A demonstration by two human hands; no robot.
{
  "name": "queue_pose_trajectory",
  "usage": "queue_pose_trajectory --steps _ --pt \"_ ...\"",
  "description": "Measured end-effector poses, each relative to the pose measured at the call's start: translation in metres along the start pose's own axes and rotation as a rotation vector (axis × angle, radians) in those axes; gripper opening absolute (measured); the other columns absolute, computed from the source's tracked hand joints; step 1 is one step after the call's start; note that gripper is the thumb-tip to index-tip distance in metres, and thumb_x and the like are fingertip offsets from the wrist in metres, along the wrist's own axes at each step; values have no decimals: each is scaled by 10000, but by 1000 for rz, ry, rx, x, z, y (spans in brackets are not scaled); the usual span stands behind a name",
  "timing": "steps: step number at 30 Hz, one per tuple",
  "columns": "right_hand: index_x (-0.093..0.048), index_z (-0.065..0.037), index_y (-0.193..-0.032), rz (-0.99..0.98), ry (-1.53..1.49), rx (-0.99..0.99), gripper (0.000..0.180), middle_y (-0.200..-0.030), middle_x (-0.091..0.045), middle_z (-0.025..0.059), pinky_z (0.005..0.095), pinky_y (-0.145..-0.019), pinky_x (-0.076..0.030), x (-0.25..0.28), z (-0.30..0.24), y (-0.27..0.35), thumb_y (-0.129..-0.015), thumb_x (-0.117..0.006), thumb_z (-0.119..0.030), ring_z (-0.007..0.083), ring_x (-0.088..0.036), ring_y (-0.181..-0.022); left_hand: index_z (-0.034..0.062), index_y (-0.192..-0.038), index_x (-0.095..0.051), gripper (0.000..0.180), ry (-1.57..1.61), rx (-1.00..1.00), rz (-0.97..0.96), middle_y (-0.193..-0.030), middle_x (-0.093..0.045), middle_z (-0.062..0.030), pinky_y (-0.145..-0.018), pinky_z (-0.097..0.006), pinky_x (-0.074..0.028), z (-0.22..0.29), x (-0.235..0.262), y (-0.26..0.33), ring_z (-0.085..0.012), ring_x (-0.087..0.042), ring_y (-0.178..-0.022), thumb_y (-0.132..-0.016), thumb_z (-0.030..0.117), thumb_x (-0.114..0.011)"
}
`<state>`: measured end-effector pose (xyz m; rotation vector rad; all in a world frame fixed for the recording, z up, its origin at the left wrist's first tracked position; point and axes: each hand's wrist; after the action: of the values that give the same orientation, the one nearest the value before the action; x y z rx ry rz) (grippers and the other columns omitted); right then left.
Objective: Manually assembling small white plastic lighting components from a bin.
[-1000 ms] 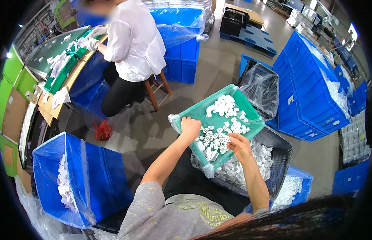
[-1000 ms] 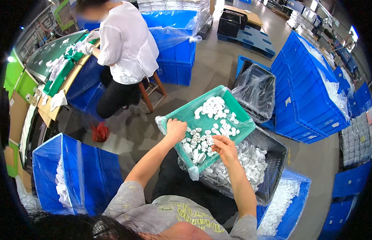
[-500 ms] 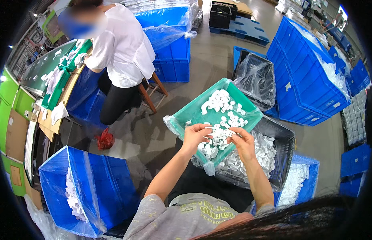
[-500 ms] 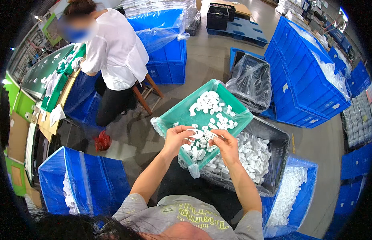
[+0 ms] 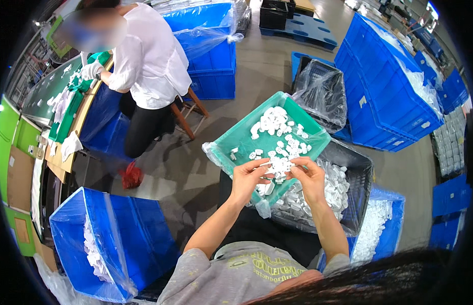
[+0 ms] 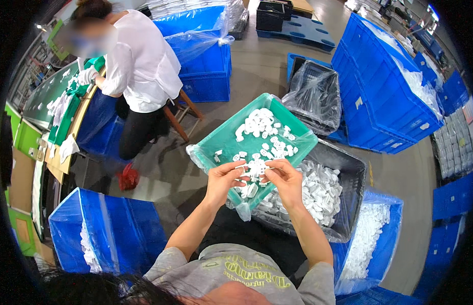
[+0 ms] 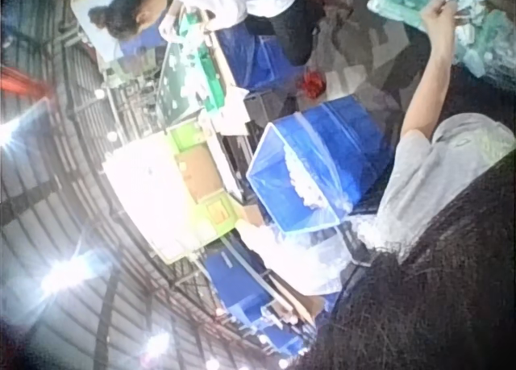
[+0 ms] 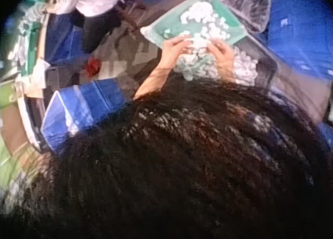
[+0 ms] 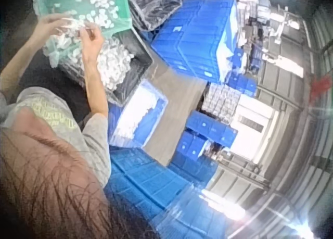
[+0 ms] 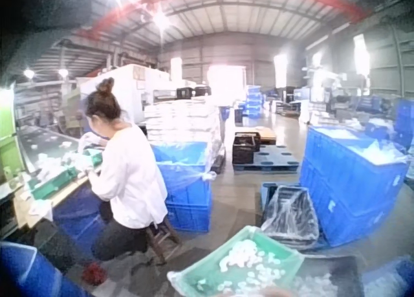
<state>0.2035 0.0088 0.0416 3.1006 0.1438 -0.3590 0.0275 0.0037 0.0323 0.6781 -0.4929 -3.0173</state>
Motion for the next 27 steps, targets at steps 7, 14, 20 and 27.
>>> queue_pose_trajectory --steps 7,14,20,27 --pt "-600 53 -949 39 26 -18 166 -852 -617 125 288 -620 -523 5 -4 2 -790 -586 5 219 -635 -737 -31 -1051 -578 247 -21 -89 -16 -909 -624 -129 -606 -264 -533 -3 -9 5 -188 -637 -724 -809 16 -558" --pt "-603 48 -922 32 15 -108 154 -812 -630 131 290 -604 -517 15 -9 2 -782 -607 -18 200 -630 -721 -36 -939 -586 145 -83 -125 21 -829 -629 -104 -602 -243 -527 -9 -11 2 -160 -634 -677 -804 6 -558" --pt "-592 39 -880 31 -93 -159 117 -830 -624 128 302 -628 -510 16 -6 4 -784 -608 -25 200 -621 -736 -32 -909 -594 143 -42 -106 31 -805 -622 -101 -581 -257 -525 -10 -13 5 -175 -631 -654 -777 21 -607" --pt "-530 27 -1012 -9 -151 -193 237 -894 -574 114 329 -675 -511 12 -12 5 -776 -554 21 227 -618 -789 -36 -928 -593 150 -37 -112 14 -821 -623 -106 -605 -253 -527 -12 -8 4 -174 -634 -675 -791 27 -592"
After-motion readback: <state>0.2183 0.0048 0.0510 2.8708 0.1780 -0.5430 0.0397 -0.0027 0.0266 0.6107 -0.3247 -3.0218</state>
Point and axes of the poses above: each hand's wrist, its own y-axis away from the middle knuckle, its own x-axis out of the back of the hand, z = x × y
